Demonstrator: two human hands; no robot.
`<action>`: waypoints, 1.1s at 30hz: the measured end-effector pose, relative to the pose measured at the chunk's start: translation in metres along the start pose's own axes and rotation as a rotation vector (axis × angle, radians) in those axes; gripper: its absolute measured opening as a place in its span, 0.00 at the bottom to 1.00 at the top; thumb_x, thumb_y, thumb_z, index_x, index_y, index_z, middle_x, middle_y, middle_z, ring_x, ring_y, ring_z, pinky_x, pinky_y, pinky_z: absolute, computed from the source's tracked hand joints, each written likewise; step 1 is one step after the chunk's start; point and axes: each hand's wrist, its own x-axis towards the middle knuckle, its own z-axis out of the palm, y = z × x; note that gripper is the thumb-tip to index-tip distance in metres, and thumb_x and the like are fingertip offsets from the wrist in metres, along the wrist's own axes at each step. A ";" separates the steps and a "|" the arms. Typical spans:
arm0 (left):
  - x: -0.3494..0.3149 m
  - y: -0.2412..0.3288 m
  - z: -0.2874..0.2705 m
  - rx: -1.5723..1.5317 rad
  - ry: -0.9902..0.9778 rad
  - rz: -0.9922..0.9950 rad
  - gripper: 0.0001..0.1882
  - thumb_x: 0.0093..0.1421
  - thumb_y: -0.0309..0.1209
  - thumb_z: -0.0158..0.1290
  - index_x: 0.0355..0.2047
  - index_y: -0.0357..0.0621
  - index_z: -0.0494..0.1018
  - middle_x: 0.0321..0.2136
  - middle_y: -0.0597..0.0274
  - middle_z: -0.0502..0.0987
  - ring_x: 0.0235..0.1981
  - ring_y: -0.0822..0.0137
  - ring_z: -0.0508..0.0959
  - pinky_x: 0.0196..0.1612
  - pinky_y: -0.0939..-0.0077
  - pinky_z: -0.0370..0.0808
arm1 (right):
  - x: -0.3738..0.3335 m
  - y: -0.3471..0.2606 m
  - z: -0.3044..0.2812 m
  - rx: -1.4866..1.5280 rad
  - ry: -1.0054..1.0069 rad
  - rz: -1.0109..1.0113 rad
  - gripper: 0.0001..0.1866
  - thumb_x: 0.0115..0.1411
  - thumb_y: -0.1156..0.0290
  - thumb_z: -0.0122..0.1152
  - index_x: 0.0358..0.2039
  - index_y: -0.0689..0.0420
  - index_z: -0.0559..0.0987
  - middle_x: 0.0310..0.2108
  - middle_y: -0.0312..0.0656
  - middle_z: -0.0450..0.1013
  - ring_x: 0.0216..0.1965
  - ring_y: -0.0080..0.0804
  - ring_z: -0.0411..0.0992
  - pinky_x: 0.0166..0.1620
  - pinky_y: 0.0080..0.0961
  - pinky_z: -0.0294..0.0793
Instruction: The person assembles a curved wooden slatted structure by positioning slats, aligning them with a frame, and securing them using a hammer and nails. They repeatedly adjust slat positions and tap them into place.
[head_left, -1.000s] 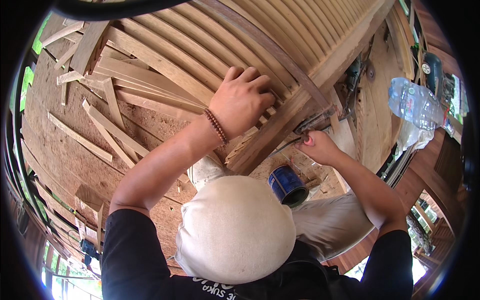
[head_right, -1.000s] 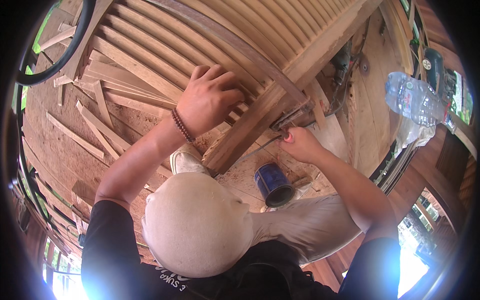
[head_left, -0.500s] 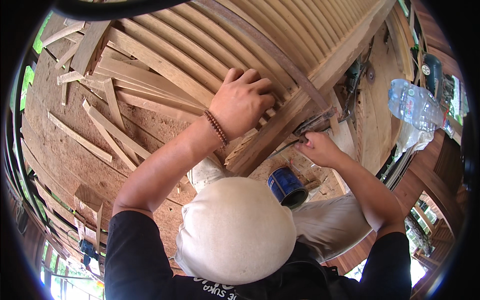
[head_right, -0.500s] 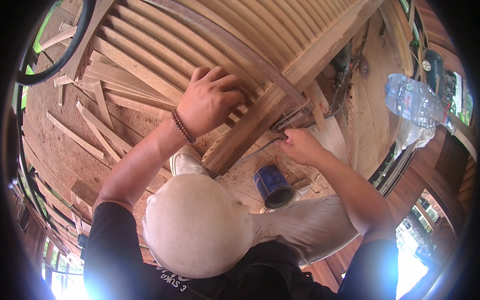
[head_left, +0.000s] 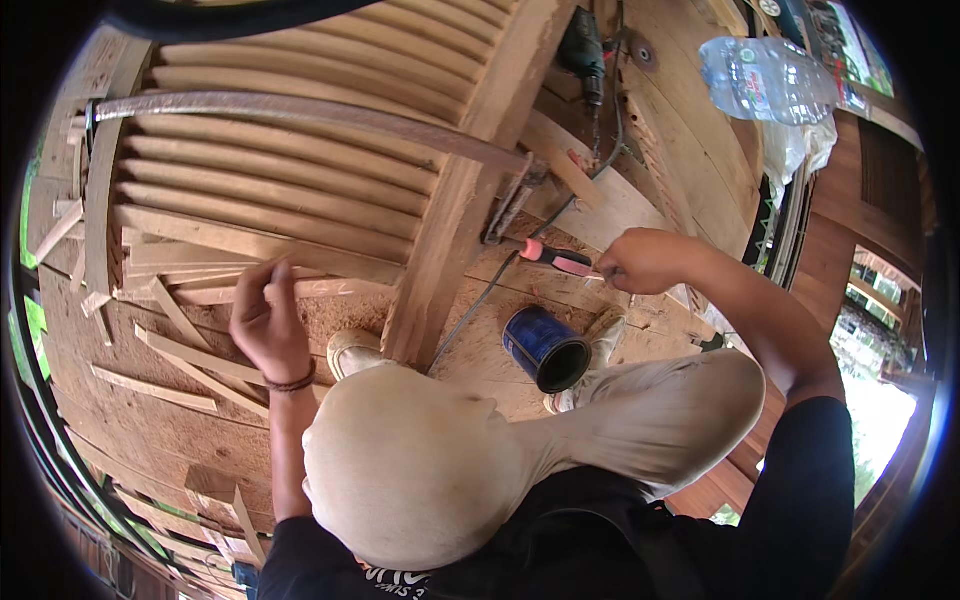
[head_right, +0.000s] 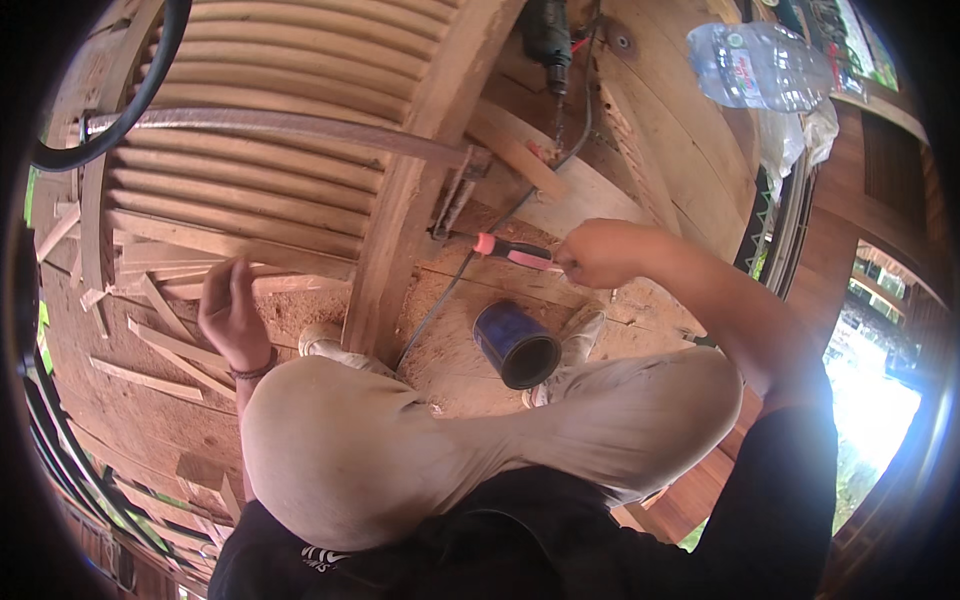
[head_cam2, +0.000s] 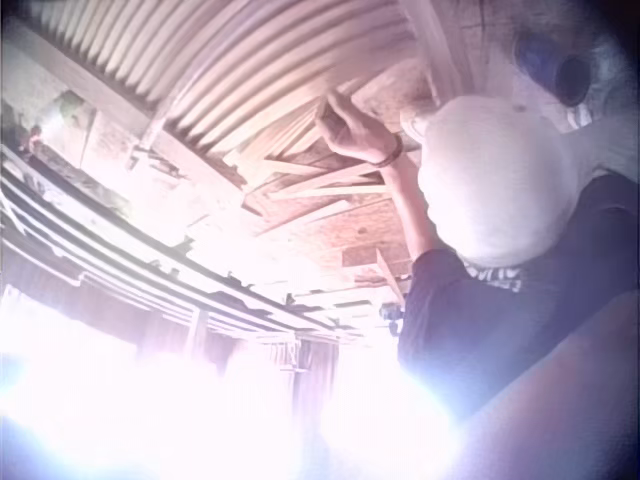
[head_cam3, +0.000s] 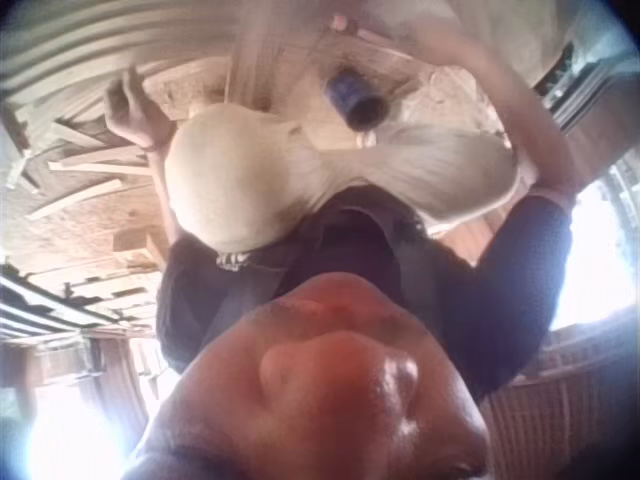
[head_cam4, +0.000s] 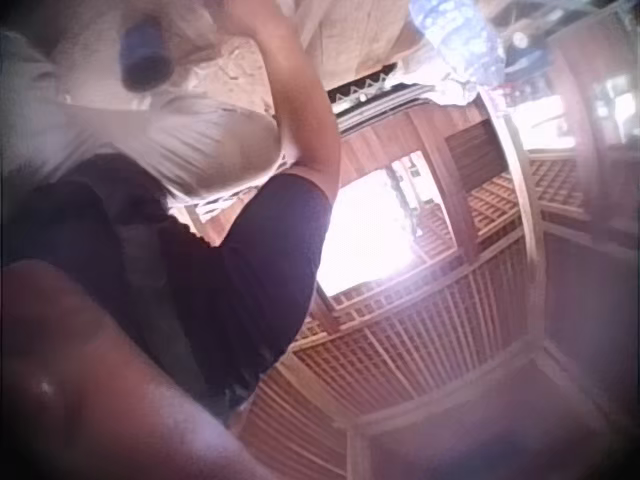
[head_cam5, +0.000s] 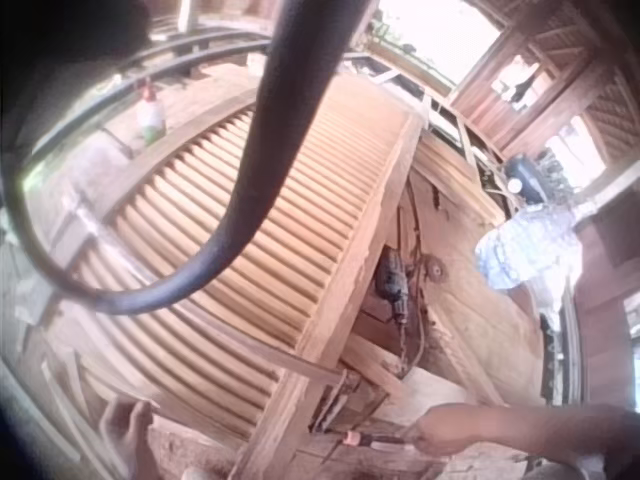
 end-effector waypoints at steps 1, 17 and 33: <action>-0.001 -0.004 -0.009 -0.003 0.061 -0.026 0.03 0.65 0.26 0.58 0.35 0.39 0.79 0.27 0.64 0.78 0.31 0.74 0.75 0.34 0.76 0.70 | 0.004 0.004 0.008 -0.055 0.059 -0.022 0.08 0.58 0.69 0.62 0.32 0.60 0.79 0.24 0.49 0.76 0.29 0.47 0.76 0.37 0.39 0.74; -0.045 -0.046 0.008 -0.370 0.183 -0.623 0.10 0.68 0.34 0.50 0.40 0.41 0.75 0.29 0.63 0.78 0.28 0.72 0.76 0.33 0.76 0.75 | 0.062 0.030 -0.007 -0.036 0.833 -0.130 0.28 0.53 0.65 0.68 0.53 0.60 0.71 0.45 0.55 0.74 0.47 0.59 0.73 0.49 0.46 0.75; -0.049 -0.075 -0.126 1.087 0.404 -0.378 0.38 0.59 0.49 0.61 0.61 0.40 0.62 0.54 0.45 0.68 0.59 0.48 0.69 0.62 0.61 0.68 | 0.056 -0.014 -0.033 -0.170 0.616 0.131 0.24 0.48 0.64 0.70 0.41 0.66 0.74 0.40 0.63 0.76 0.45 0.61 0.74 0.48 0.49 0.75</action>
